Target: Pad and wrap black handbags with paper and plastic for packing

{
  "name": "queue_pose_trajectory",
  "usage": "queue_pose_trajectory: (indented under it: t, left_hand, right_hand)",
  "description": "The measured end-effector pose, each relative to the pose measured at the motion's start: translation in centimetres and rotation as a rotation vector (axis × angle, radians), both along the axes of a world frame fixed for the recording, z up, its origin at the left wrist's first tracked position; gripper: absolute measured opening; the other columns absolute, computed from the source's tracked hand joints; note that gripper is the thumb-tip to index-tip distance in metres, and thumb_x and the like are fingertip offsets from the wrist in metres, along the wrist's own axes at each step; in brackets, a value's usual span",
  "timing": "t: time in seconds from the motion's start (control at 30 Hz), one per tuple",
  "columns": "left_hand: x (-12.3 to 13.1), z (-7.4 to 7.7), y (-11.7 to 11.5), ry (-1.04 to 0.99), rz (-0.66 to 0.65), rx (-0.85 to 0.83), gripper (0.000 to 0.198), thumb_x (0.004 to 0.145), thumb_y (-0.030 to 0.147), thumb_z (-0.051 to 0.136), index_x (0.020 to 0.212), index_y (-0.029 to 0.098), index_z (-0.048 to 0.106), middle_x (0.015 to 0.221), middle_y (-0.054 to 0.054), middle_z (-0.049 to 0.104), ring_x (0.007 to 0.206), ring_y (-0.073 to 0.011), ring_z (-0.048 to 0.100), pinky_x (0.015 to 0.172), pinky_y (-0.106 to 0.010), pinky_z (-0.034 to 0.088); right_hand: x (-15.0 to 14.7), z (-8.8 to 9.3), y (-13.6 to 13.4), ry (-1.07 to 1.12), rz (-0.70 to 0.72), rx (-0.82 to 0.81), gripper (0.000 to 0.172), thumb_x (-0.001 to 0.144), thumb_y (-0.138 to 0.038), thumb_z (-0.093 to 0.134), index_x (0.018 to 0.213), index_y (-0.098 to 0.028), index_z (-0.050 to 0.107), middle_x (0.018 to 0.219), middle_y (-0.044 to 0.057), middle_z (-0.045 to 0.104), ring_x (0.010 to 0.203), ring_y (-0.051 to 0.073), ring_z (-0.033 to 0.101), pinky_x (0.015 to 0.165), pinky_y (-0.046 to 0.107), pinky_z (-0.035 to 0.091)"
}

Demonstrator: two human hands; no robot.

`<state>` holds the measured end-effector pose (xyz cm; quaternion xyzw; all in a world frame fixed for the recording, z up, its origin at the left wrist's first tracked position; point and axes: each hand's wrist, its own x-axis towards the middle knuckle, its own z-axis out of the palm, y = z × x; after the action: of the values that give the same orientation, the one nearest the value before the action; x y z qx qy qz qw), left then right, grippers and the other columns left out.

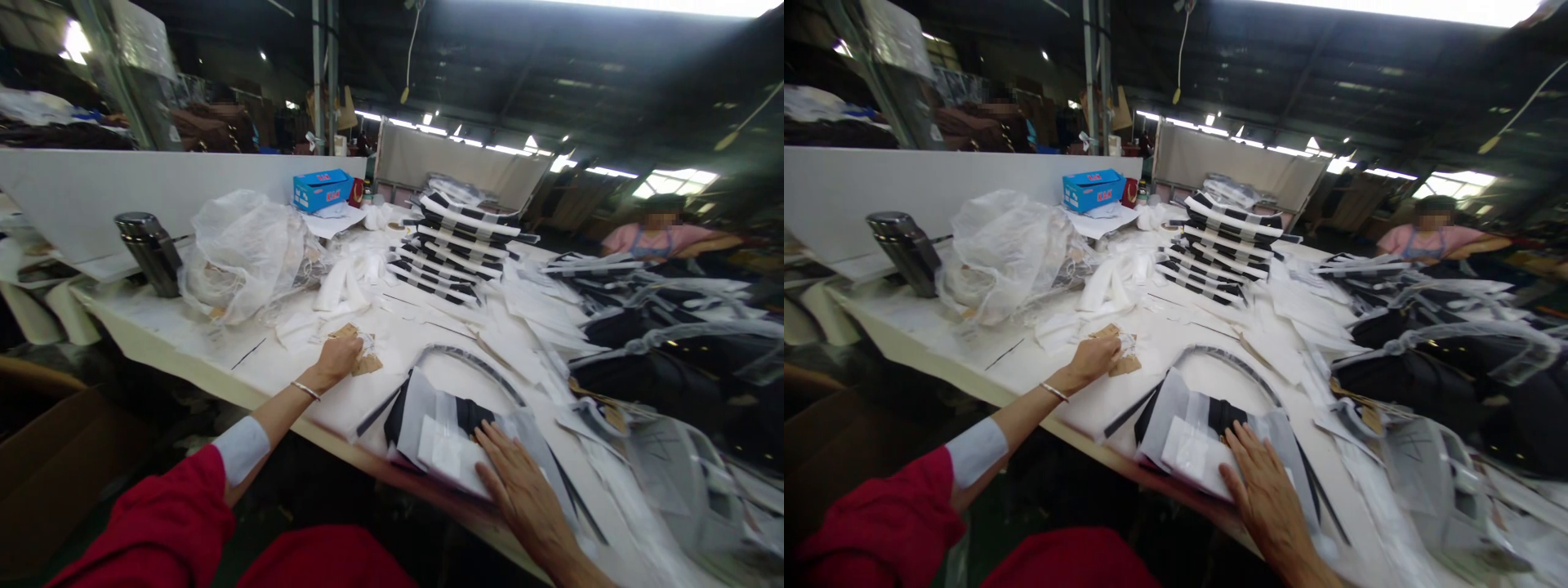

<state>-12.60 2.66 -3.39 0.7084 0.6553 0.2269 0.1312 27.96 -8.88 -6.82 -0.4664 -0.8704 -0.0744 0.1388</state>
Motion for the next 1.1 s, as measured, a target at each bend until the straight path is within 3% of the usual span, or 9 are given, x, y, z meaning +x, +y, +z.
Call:
queue_pose_trajectory:
  t: [0.13,0.3,0.47,0.57,0.7,0.83,0.9,0.97,1.1]
  left_hand:
    - [-1.3,1.3,-1.1,-0.237,0.014,-0.02,0.011,0.083,0.026,0.053,0.082,0.018,0.061,0.082,-0.004,0.069,0.079,-0.0192,0.064,0.071,-0.029,0.047]
    - [-0.8,4.0,-3.2,-1.11,-0.038,-0.153,0.021,0.075,0.035,0.066,0.078,0.016,0.056,0.087,-0.006,0.072,0.085,-0.019,0.067,0.081,-0.032,0.049]
    - [-0.3,6.1,-4.6,-1.457,-0.132,-0.256,0.024,0.075,0.032,0.069,0.08,0.017,0.052,0.092,-0.008,0.073,0.085,-0.0192,0.069,0.081,-0.032,0.05]
    - [0.0,6.7,-4.8,-1.486,-0.147,-0.256,0.022,0.075,0.03,0.069,0.081,0.016,0.053,0.092,-0.006,0.072,0.062,-0.0116,0.064,0.066,-0.026,0.049]
    - [1.4,7.4,-5.5,-1.366,-0.198,-0.302,0.02,0.077,0.032,0.066,0.076,0.016,0.055,0.065,0.003,0.061,0.04,-0.0034,0.042,0.044,-0.018,0.034]
    - [4.2,8.5,-7.1,-1.136,-0.325,-0.357,0.026,0.078,0.04,0.067,0.078,0.015,0.059,0.055,0.005,0.054,0.039,-0.0039,0.037,0.038,-0.017,0.025]
    - [5.7,9.0,-8.0,-1.021,-0.399,-0.365,0.029,0.08,0.044,0.067,0.079,0.015,0.062,0.054,0.005,0.053,0.039,-0.0044,0.038,0.038,-0.017,0.026]
    - [6.9,9.3,-8.6,-0.942,-0.445,-0.36,0.032,0.082,0.046,0.065,0.079,0.015,0.064,0.056,0.004,0.055,0.04,-0.0043,0.04,0.038,-0.016,0.028]
    - [7.9,8.7,-9.0,-0.953,-0.445,-0.333,0.035,0.085,0.048,0.062,0.089,0.014,0.064,0.057,0.004,0.055,0.043,-0.006,0.044,0.04,-0.017,0.034]
  right_hand:
    - [0.0,-0.1,0.0,0.022,-0.011,-0.016,0.049,0.099,-0.049,0.042,0.14,-0.025,0.052,0.145,0.006,0.052,0.135,0.028,0.048,0.112,0.048,0.038]
    - [0.5,-0.4,0.6,0.075,-0.01,-0.044,0.051,0.097,-0.053,0.043,0.138,-0.025,0.056,0.144,0.008,0.053,0.132,0.03,0.051,0.109,0.05,0.042]
    - [0.1,1.7,1.7,0.24,-0.062,-0.228,0.049,0.097,-0.053,0.04,0.132,-0.026,0.061,0.137,0.008,0.06,0.127,0.03,0.055,0.104,0.05,0.048]
    - [-1.2,4.1,2.2,0.401,-0.12,-0.292,0.047,0.093,-0.054,0.048,0.127,-0.026,0.064,0.134,0.008,0.062,0.125,0.029,0.057,0.105,0.049,0.049]
    - [-4.9,7.6,2.2,0.683,-0.152,-0.383,0.042,0.085,-0.053,0.06,0.115,-0.025,0.07,0.12,0.009,0.07,0.111,0.029,0.065,0.1,0.048,0.052]
    - [-10.2,11.2,1.6,1.047,-0.136,-0.708,0.052,0.077,-0.046,0.073,0.121,-0.02,0.066,0.082,0.005,0.073,0.077,0.022,0.069,0.071,0.038,0.059]
    - [-12.8,12.6,1.4,1.22,-0.057,-0.882,0.063,0.072,-0.041,0.078,0.129,-0.021,0.059,0.089,0.005,0.073,0.077,0.021,0.069,0.068,0.036,0.058]
    - [-14.7,13.2,1.4,1.317,0.029,-1.017,0.066,0.068,-0.036,0.082,0.128,-0.023,0.059,0.101,0.005,0.072,0.081,0.02,0.069,0.07,0.035,0.058]
    - [-15.4,12.8,1.7,1.271,0.048,-1.098,0.032,0.069,-0.038,0.082,0.09,-0.017,0.071,0.082,0.002,0.071,0.072,0.015,0.067,0.067,0.028,0.056]
